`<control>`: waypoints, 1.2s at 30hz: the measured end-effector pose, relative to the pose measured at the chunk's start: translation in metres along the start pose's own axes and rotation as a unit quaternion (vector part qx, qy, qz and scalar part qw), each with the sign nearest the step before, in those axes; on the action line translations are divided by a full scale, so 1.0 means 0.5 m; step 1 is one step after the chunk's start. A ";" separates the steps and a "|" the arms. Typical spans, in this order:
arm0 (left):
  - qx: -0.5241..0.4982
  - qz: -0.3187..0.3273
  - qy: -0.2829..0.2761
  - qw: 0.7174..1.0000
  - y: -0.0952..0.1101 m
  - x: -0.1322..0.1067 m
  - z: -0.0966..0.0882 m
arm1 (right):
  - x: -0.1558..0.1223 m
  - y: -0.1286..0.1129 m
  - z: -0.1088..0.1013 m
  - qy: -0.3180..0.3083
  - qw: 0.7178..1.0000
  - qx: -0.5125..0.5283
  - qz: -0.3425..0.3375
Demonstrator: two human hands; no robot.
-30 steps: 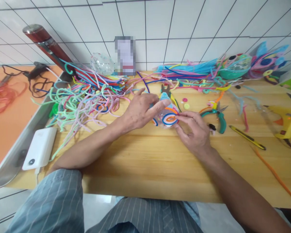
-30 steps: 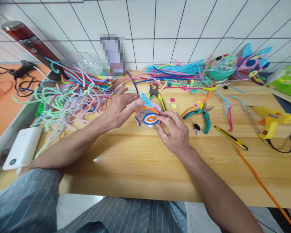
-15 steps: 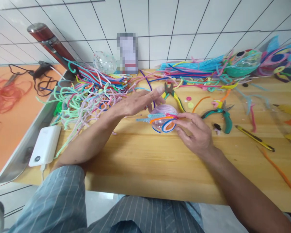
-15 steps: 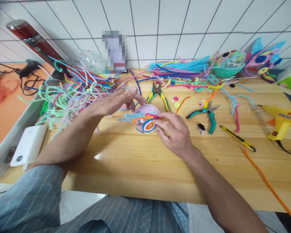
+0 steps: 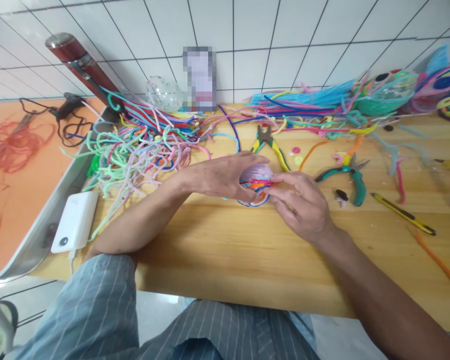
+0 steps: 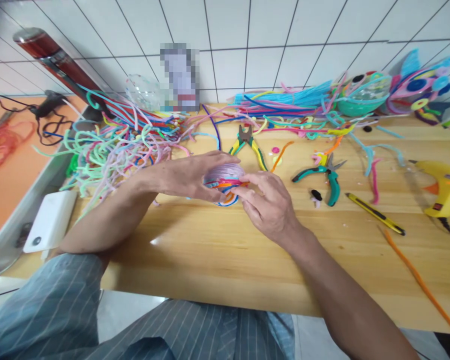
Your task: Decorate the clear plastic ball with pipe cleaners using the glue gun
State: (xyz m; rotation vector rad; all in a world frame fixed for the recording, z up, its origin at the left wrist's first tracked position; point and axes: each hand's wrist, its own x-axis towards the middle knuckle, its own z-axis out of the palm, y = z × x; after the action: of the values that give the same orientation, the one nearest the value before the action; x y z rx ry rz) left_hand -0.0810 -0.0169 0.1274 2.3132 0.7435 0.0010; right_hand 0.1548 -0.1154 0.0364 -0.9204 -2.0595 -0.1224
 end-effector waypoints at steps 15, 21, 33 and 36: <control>-0.035 0.019 0.031 0.999 -0.006 0.011 0.026 | 0.008 -0.002 -0.010 -0.008 0.999 -0.001 0.046; -0.045 0.014 0.024 0.999 -0.005 0.010 0.025 | 0.010 -0.003 -0.013 0.003 0.999 0.000 0.053; -0.030 0.010 0.002 1.000 -0.005 0.010 0.019 | 0.011 -0.003 -0.007 0.030 0.999 0.000 0.012; -0.034 0.008 0.001 0.999 -0.005 0.011 0.019 | 0.010 -0.004 -0.007 0.025 0.999 -0.001 0.025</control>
State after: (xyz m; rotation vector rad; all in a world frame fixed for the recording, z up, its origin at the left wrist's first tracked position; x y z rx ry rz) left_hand -0.0758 -0.0186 0.1178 2.2560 0.7145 0.0361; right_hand 0.1540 -0.1153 0.0430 -0.9594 -1.9891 -0.1186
